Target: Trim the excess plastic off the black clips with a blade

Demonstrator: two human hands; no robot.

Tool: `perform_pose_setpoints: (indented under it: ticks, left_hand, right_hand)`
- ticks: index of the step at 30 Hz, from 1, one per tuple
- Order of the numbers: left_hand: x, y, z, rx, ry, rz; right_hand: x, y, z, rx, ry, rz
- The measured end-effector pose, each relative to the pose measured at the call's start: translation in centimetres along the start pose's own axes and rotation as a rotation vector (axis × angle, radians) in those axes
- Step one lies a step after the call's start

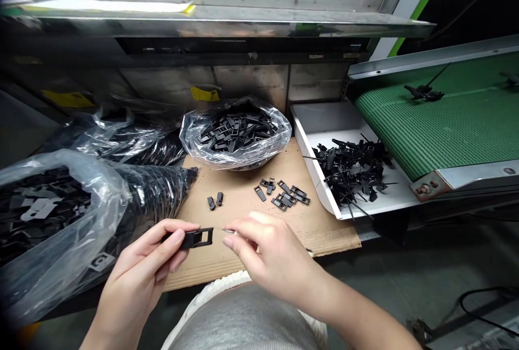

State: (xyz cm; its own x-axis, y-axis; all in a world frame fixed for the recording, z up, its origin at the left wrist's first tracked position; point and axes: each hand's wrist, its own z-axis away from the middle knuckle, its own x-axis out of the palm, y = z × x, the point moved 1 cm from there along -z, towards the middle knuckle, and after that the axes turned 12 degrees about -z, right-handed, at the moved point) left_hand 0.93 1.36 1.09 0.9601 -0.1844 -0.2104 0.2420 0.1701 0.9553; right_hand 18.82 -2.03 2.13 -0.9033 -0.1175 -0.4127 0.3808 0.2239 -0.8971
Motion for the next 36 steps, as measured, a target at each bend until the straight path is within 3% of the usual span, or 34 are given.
perform_pose_setpoints:
  ticks: [3,8,12,16,20,24,27,36]
  left_hand:
    - [0.4,0.2,0.1,-0.024,-0.007,0.076]
    - [0.9,0.5,0.1,-0.049,-0.066,0.137]
    - [1.2,0.6,0.1,-0.093,-0.124,0.132]
    - [1.1,0.5,0.1,-0.053,-0.078,0.059]
    - [1.1,0.3,0.3,-0.015,-0.057,-0.004]
    - [1.0,0.0,0.3,0.019,-0.051,-0.048]
    - [0.9,-0.3,0.1,0.056,-0.059,-0.086]
    - [0.9,-0.5,0.0,0.071,-0.02,-0.11]
  right_hand:
    - [0.9,0.9,0.2,0.083,0.086,-0.189]
    - [1.4,1.2,0.1,0.142,0.063,-0.258]
    - [0.7,0.5,0.1,0.031,0.01,0.006]
    - [-0.2,-0.2,0.4,-0.197,-0.011,0.471]
    - [-0.5,-0.9,0.3,-0.381,-0.106,0.738]
    - [-0.1,-1.4,0.0,-0.432,-0.174,0.808]
    - [0.4,-1.7,-0.1,-0.44,-0.152,0.809]
    - [0.2,-2.2,0.1,-0.311,-0.083,0.854]
